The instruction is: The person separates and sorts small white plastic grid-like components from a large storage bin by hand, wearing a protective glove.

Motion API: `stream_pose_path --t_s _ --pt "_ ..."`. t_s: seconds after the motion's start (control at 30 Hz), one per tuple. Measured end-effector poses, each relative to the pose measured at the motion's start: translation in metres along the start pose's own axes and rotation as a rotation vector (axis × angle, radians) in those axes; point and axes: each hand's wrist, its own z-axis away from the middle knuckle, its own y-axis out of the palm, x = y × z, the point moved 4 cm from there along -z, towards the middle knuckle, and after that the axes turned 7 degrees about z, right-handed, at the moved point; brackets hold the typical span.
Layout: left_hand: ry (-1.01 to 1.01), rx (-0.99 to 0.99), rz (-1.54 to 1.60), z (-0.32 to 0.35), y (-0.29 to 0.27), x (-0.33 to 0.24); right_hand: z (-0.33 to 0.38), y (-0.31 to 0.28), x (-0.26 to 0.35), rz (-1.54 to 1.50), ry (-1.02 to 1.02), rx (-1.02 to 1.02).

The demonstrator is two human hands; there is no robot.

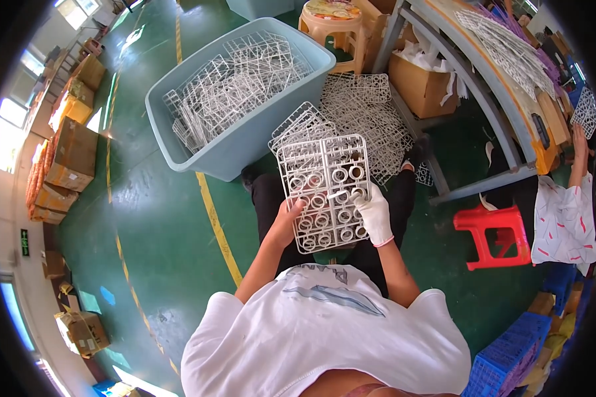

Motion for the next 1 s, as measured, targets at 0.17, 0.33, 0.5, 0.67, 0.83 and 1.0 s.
stream_pose_path --t_s 0.17,0.33,0.5,0.67,0.83,1.0 --pt "-0.006 -0.201 -0.098 0.004 -0.014 -0.004 0.001 0.007 0.004 0.243 -0.082 0.117" --pt "0.099 -0.224 -0.076 0.004 -0.019 -0.014 -0.008 -0.026 0.018 0.047 -0.243 -0.040" --pt "0.197 -0.314 -0.246 -0.001 -0.029 -0.020 0.033 -0.010 0.055 0.770 -0.527 -0.123" --pt "0.244 -0.272 -0.338 -0.005 -0.009 -0.016 0.035 0.035 0.033 1.195 -0.668 0.022" --pt "0.248 -0.239 -0.511 0.000 -0.003 -0.022 0.016 0.047 0.015 1.117 -0.437 0.162" --pt "0.207 -0.158 -0.393 -0.002 -0.007 -0.023 0.028 0.042 0.016 0.960 -0.575 0.134"
